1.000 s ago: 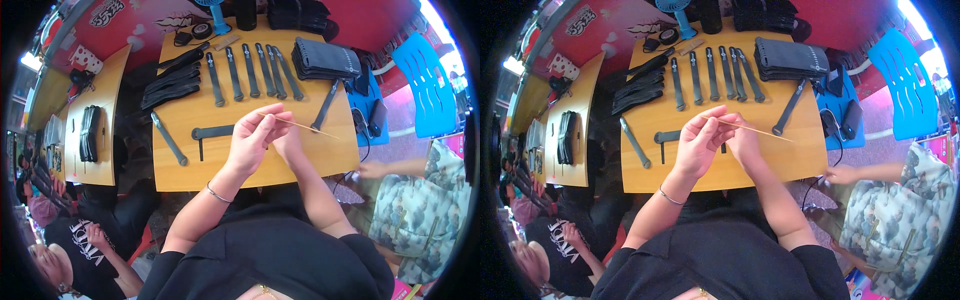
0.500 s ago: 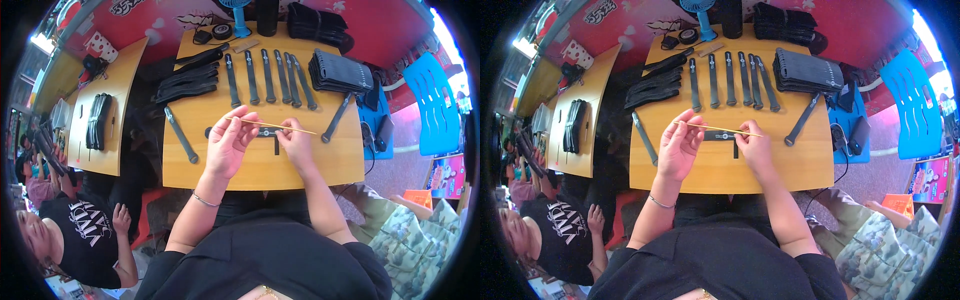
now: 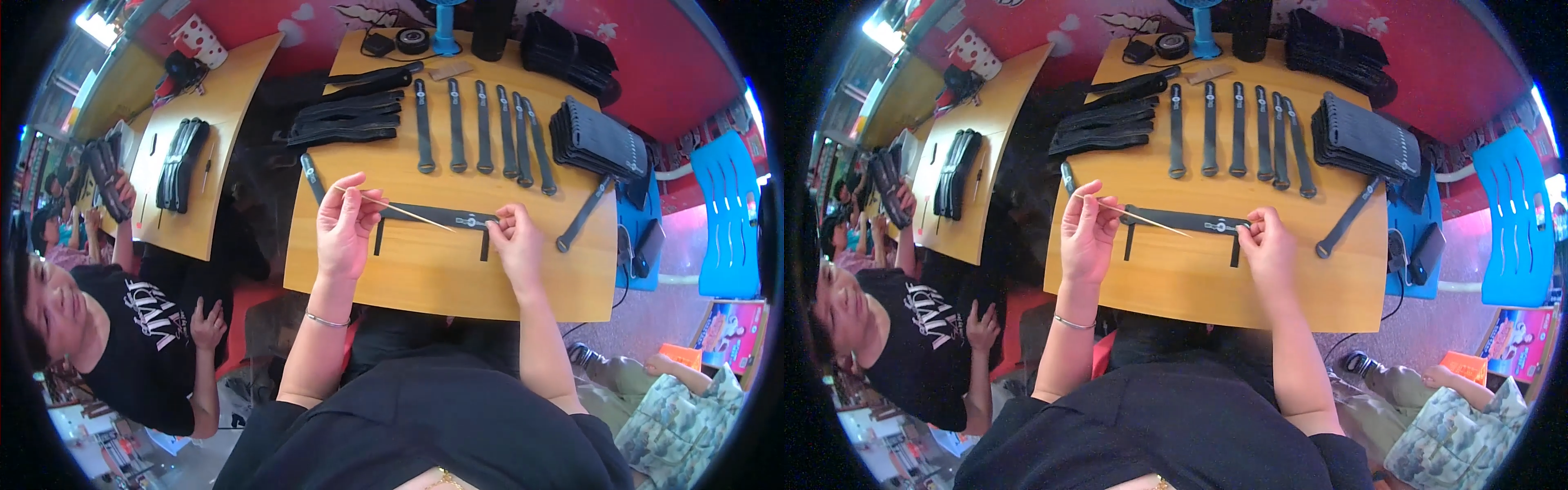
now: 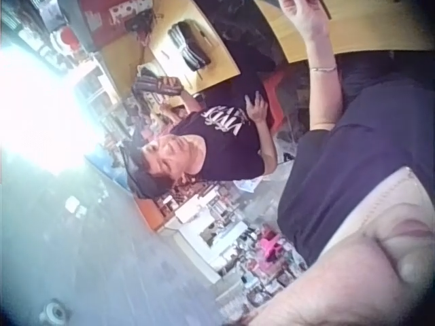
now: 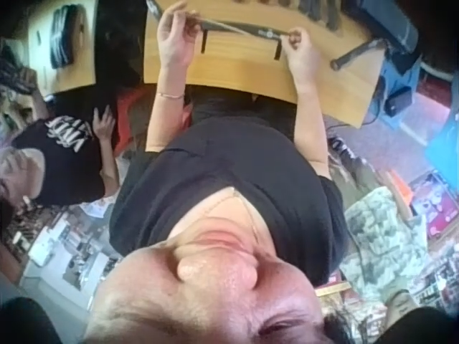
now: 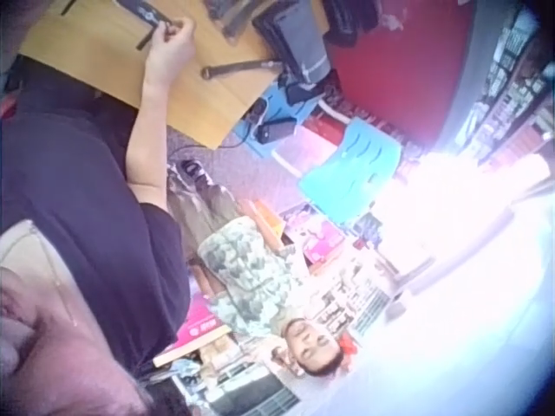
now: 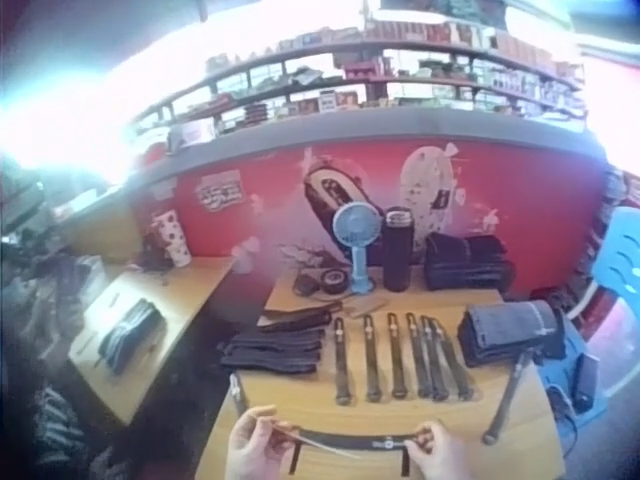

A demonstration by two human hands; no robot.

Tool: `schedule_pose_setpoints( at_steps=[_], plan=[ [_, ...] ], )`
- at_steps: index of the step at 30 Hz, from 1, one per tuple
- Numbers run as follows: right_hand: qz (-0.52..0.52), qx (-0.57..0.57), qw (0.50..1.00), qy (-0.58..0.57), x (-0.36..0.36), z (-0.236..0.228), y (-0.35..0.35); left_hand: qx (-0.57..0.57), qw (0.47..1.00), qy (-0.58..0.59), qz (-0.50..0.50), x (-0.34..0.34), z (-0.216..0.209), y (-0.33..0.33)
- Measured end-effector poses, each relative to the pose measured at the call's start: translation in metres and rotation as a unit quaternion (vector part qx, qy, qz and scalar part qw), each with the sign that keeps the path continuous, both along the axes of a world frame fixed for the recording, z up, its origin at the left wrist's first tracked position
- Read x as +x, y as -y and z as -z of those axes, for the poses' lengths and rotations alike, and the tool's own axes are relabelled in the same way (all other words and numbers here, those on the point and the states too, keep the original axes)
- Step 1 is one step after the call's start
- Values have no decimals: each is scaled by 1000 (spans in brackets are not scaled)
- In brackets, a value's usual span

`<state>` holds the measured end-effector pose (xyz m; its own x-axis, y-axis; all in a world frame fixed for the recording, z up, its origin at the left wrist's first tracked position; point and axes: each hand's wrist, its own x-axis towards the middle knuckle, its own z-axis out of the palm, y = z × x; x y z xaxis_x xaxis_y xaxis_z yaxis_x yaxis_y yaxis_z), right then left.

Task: Assembling or inspecting black fabric straps with plastic components at a workbench.

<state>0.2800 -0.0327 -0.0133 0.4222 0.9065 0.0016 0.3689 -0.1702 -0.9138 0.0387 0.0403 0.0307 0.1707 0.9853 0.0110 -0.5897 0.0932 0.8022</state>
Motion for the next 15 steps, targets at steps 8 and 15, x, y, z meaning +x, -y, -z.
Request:
schedule_pose_setpoints(
  at_steps=[8,15],
  plan=[
    [-7,-10,1000,-4,-1,-11,-1,19,1000,7,-15,-9,-4,-9],
    [-9,-7,1000,8,0,-7,0,-1,997,-4,-75,-28,1,-17]
  ],
)
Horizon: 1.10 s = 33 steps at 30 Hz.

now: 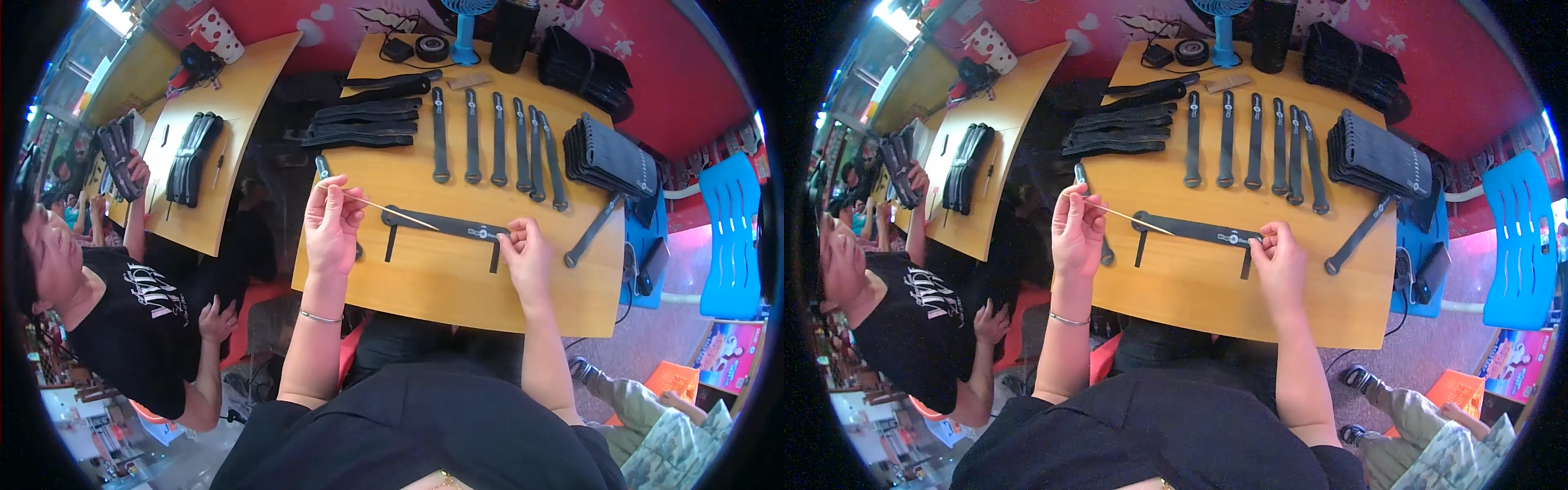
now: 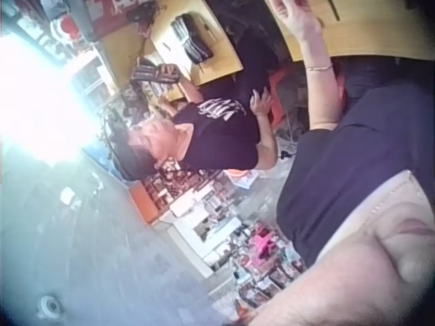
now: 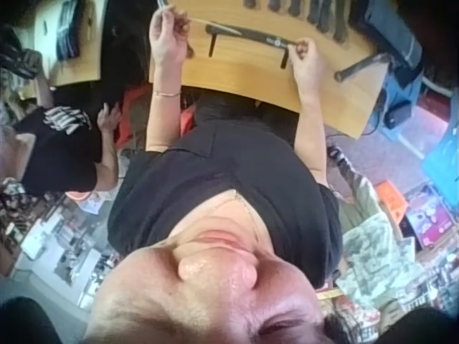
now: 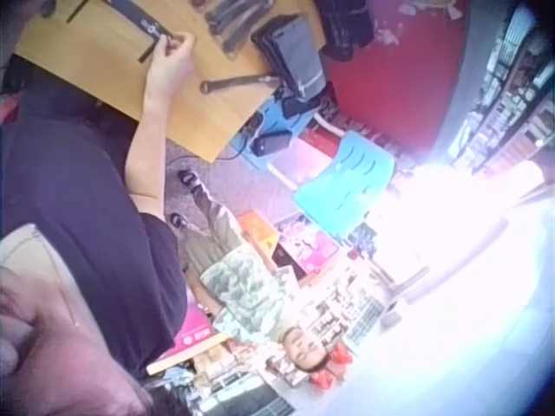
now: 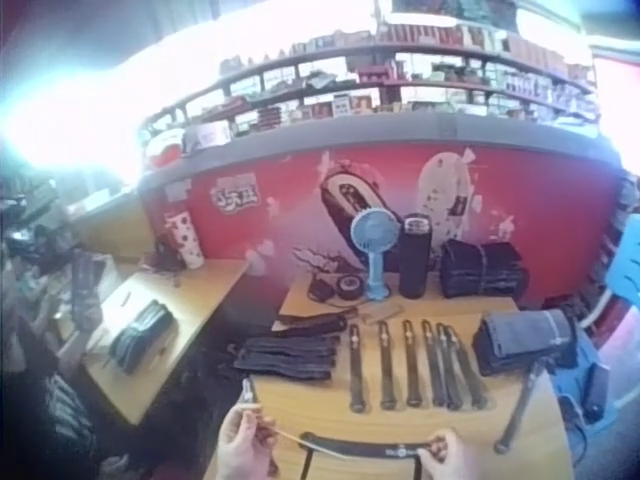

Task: Assembling or inspecting black fabric straps with plastic components at a workbench.

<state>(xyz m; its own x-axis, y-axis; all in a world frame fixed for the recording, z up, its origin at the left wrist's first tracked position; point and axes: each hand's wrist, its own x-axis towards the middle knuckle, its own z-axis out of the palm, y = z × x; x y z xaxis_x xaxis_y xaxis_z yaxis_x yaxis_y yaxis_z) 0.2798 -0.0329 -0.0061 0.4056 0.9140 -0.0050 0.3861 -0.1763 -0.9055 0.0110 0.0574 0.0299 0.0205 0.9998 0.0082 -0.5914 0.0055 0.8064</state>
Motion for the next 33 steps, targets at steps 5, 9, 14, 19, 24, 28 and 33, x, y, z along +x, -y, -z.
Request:
schedule_pose_setpoints(
  at_steps=[5,9,14,19,24,28,33],
  plan=[
    [6,-21,1000,-9,0,-3,0,-9,1000,3,12,-4,-2,1],
    [22,-18,1000,0,-2,-3,-2,1,998,-48,49,-2,-16,3],
    [14,-8,1000,-2,1,0,-2,36,932,-312,178,22,-38,20],
    [22,-18,1000,7,0,-3,-2,348,713,-591,146,59,-27,33],
    [22,-30,999,4,-2,-7,-3,345,623,-685,150,83,-11,45],
    [20,-33,999,8,0,-5,-4,345,572,-724,171,94,-2,43],
    [20,-42,999,1,1,-4,-5,336,563,-730,194,99,2,41]
  ],
)
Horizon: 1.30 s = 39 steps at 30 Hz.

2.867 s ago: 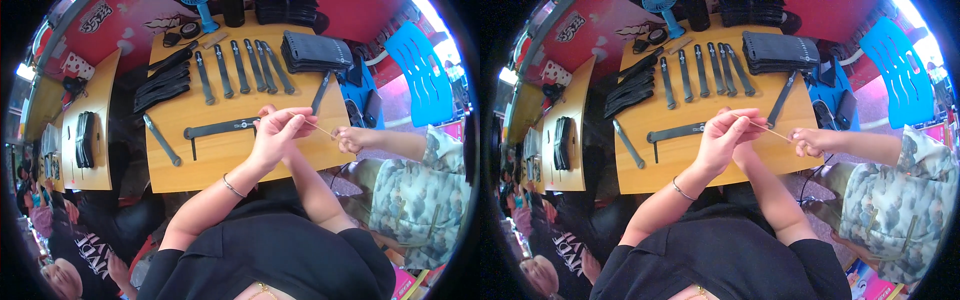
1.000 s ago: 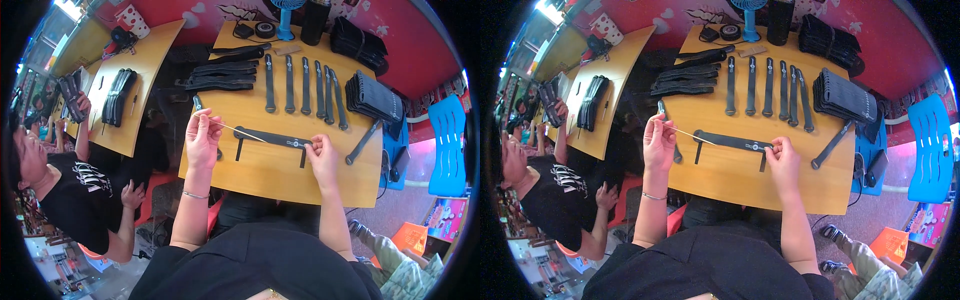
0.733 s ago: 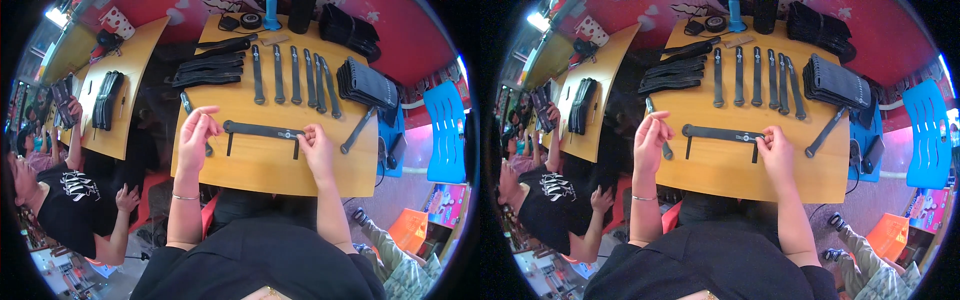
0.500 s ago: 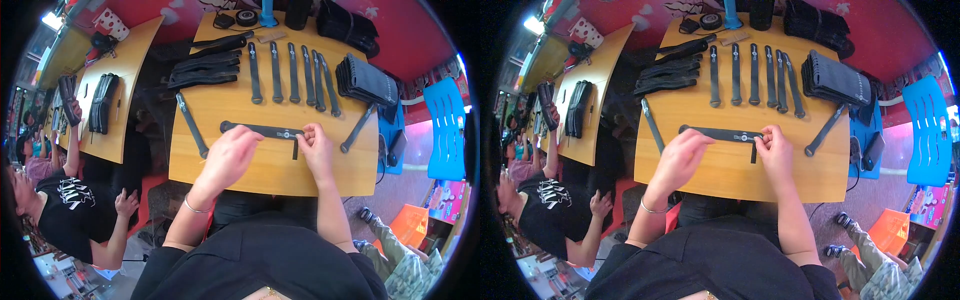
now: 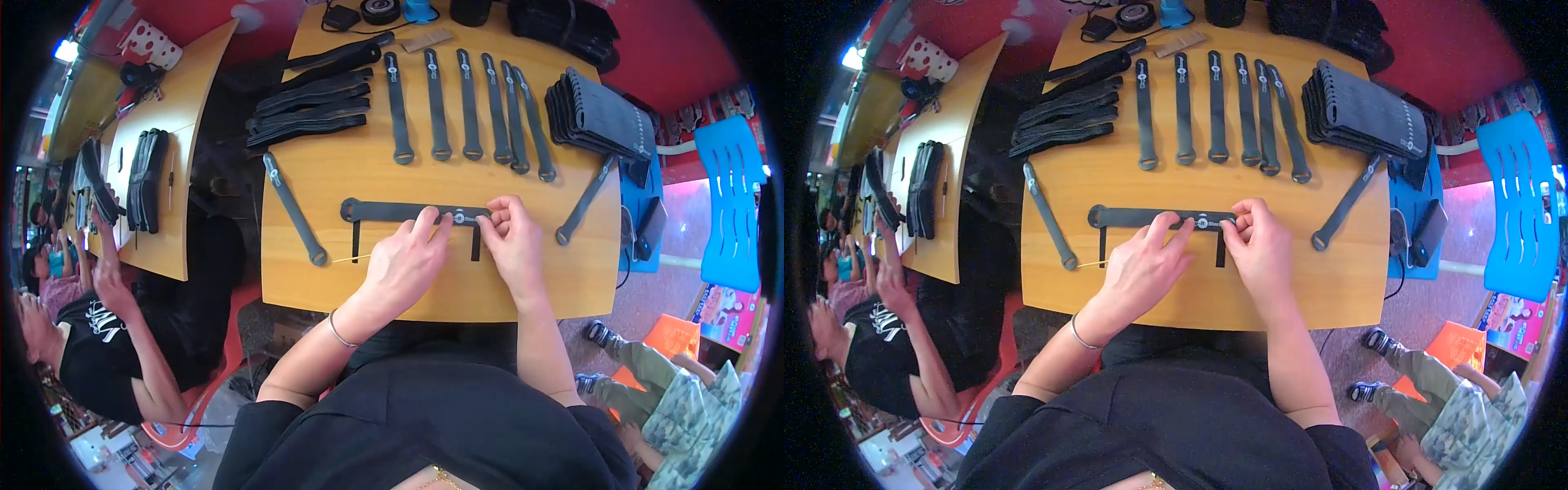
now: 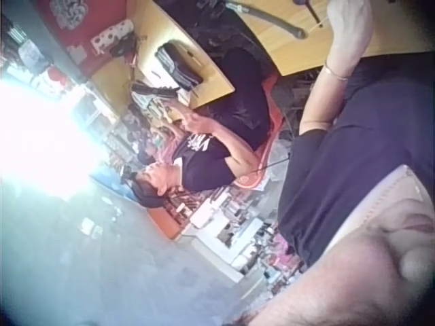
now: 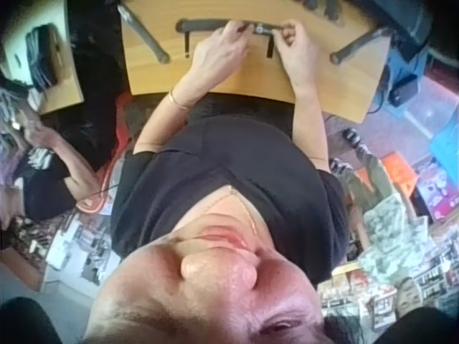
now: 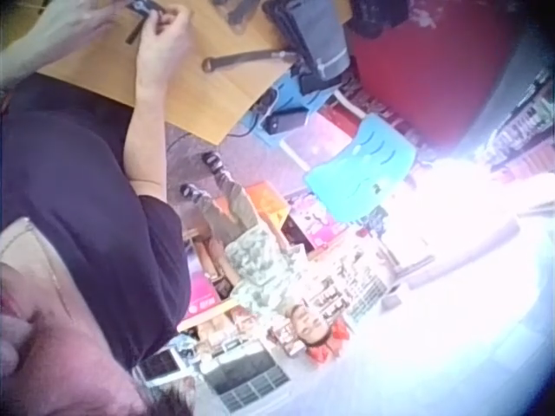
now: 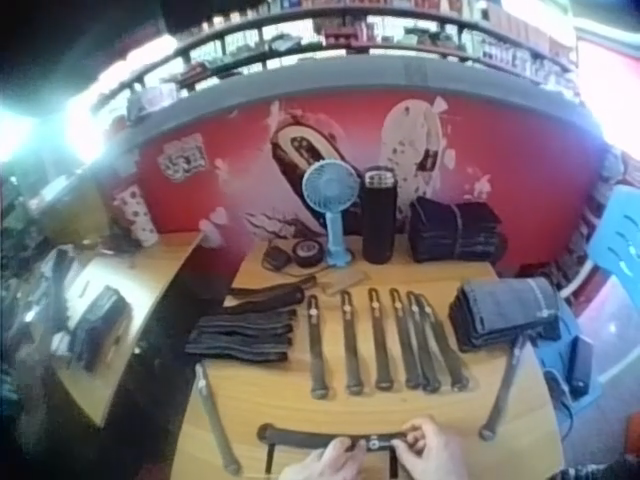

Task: Assembling or inspecting black fabric straps with plastic components at a workbench.

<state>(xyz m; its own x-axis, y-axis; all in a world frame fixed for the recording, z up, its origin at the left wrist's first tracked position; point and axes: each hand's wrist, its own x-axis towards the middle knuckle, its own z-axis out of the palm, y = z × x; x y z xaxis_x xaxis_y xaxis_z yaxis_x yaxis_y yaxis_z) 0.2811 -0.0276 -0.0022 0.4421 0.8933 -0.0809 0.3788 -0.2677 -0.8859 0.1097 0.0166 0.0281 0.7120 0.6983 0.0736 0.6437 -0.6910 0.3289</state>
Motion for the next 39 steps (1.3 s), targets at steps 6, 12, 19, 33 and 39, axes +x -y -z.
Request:
schedule_pose_setpoints(
  at_steps=[6,12,19,33,39],
  plan=[
    [-10,13,999,33,0,0,-1,-4,1000,0,-3,1,2,-1],
    [0,33,998,62,-2,2,0,8,1000,1,3,2,3,-2],
    [-1,36,997,70,-4,0,0,11,1000,-7,3,3,3,-2],
    [7,74,991,109,-4,2,0,33,999,6,14,6,6,-4],
    [-2,55,995,83,-1,2,1,40,999,-3,5,8,4,-2]
  ],
)
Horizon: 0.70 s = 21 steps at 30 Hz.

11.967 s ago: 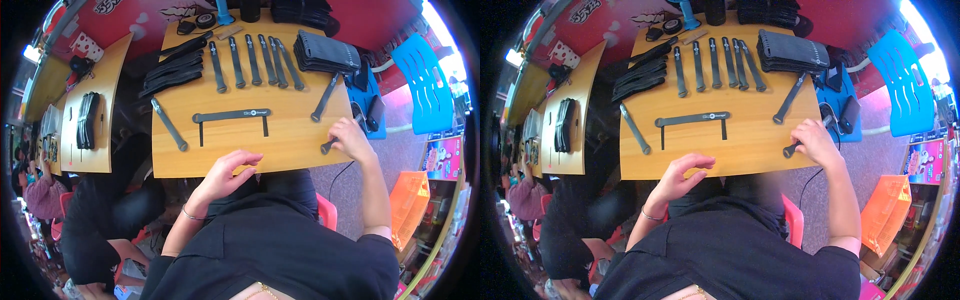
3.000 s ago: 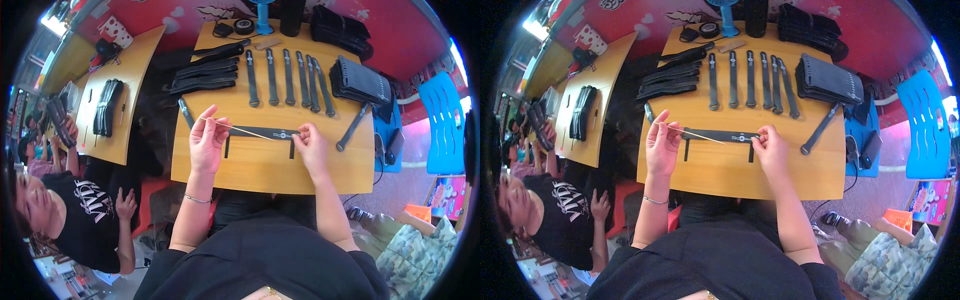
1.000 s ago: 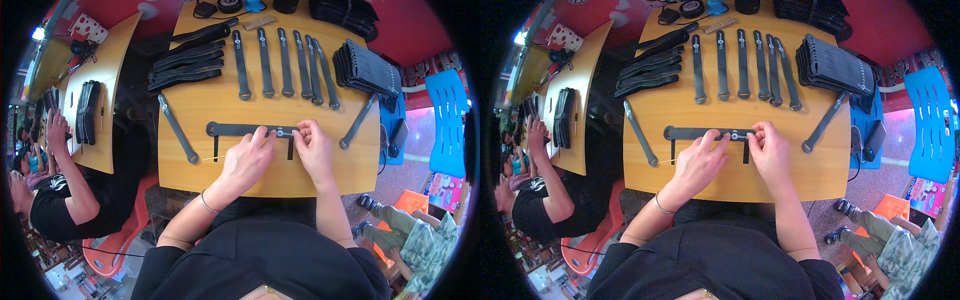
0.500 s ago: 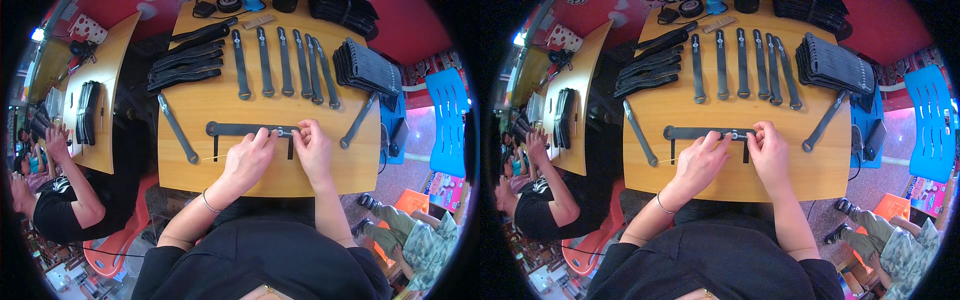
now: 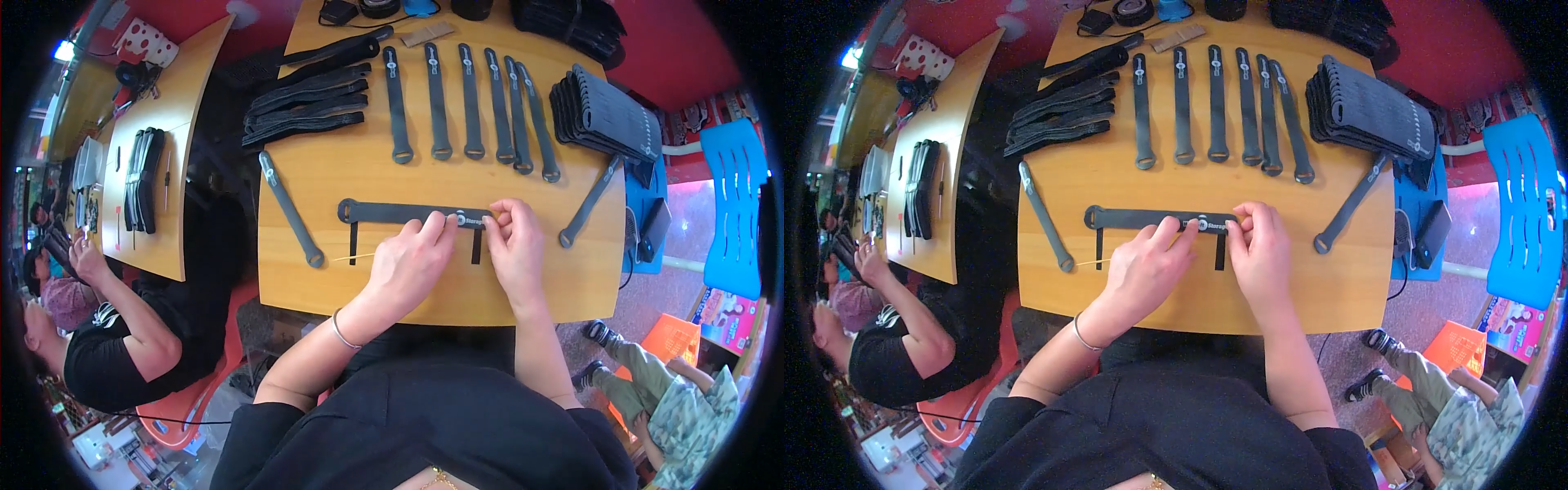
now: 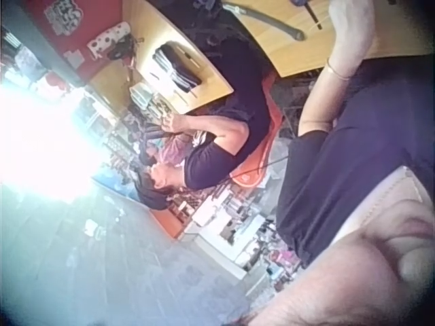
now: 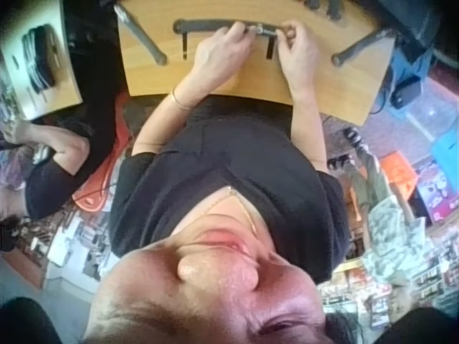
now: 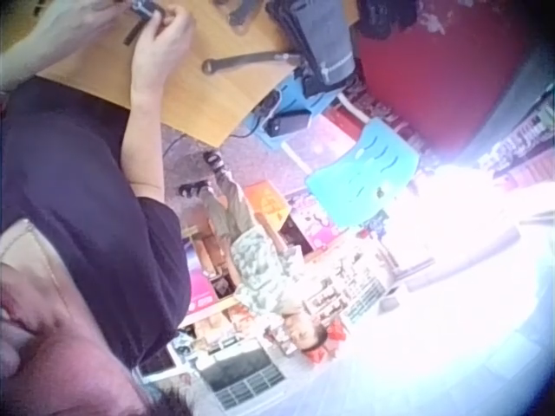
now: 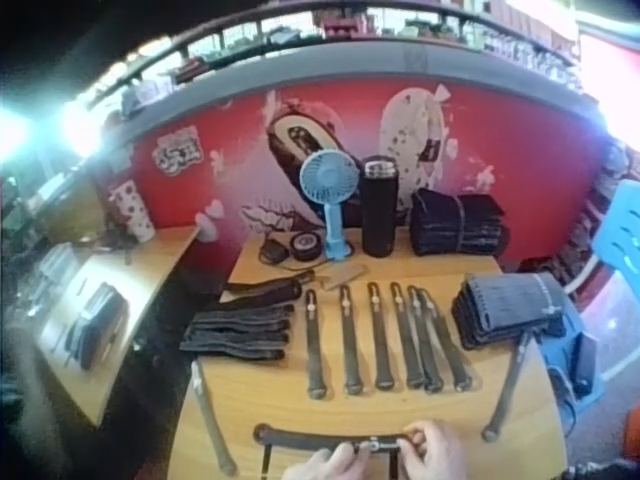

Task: Assembling or inspecting black fabric straps with plastic components at a workbench.

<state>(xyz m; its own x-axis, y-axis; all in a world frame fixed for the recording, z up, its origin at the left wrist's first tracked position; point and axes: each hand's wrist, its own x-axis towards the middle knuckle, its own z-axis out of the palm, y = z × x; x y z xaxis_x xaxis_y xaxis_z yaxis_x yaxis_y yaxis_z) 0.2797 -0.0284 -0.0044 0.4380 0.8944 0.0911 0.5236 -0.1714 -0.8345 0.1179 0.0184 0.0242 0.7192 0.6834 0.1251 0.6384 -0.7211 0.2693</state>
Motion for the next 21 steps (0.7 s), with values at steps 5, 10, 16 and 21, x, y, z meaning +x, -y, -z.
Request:
schedule_pose_setpoints(
  at_steps=[5,10,16,21],
  plan=[
    [9,-20,1000,-17,-1,0,-1,21,1000,-18,-10,-2,1,-3],
    [37,13,971,-235,4,-1,7,41,998,28,29,-4,-18,-2],
    [-132,-7,930,-344,-3,-40,15,139,965,116,189,-6,-48,19],
    [-341,-181,786,-484,-30,-88,5,146,924,223,275,-4,-56,46]
  ],
)
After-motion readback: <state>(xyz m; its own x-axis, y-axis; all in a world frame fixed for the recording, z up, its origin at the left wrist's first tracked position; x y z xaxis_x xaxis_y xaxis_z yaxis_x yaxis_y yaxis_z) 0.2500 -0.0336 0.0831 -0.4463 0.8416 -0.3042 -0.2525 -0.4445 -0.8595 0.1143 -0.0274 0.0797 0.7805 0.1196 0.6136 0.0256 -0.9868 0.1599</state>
